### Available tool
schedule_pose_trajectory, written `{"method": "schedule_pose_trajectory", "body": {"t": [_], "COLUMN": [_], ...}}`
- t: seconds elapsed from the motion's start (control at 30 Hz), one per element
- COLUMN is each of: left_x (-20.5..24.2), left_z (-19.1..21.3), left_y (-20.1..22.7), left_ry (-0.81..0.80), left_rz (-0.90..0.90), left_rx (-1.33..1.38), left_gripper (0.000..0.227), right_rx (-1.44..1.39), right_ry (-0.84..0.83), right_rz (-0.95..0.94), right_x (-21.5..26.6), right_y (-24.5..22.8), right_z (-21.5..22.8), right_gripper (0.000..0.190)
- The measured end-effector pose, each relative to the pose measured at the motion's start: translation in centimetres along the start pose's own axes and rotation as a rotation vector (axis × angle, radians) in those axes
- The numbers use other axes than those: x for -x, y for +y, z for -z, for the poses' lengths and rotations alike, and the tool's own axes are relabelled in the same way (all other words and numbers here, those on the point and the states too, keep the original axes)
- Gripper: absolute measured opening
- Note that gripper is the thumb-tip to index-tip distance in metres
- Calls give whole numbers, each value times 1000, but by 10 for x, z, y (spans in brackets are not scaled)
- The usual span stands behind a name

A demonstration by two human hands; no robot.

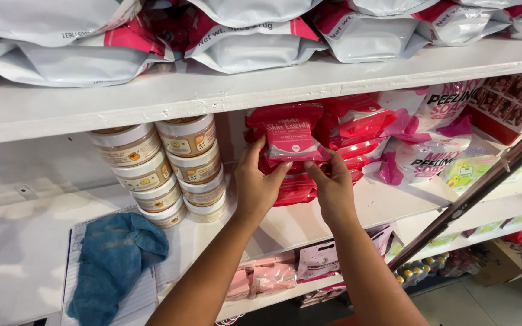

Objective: The person wipes red packaged products on a shelf using a blue cloth, then places them back. They then pick up a notebook and pen and write on the notebook while standing in front of the shelf.

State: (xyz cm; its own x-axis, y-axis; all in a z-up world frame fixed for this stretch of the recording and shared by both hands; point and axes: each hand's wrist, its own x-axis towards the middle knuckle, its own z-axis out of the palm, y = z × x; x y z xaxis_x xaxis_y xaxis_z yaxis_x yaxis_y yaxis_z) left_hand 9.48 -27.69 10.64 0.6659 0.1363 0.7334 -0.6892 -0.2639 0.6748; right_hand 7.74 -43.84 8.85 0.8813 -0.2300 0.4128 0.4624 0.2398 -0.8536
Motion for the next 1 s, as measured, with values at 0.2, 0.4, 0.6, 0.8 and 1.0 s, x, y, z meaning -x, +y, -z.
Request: {"method": "schedule_pose_trajectory", "body": {"t": [0.2,0.4,0.6,0.8,1.0], "left_x": [-6,-15,-17,-11,-8], "left_z": [-8,-14,-23,-29,-37], "left_y": [-8,-6,-13,-19,-24], "left_ry": [38,-48,-29,17,68], "left_rz": [-110,102,123,65,50], "left_rx": [-202,19,64,11,-73], "left_gripper": [68,61,56,58,62], "right_rx": [13,72,89,254,762], "right_ry": [34,140,234,378,170], "right_rz": [4,2,-20,166,484], "right_x": [-8,-16,-24,-5,12], "right_y": [4,7,26,22,-8], "right_z": [3,2,11,5,-18], "right_gripper": [32,23,19,37,59]}}
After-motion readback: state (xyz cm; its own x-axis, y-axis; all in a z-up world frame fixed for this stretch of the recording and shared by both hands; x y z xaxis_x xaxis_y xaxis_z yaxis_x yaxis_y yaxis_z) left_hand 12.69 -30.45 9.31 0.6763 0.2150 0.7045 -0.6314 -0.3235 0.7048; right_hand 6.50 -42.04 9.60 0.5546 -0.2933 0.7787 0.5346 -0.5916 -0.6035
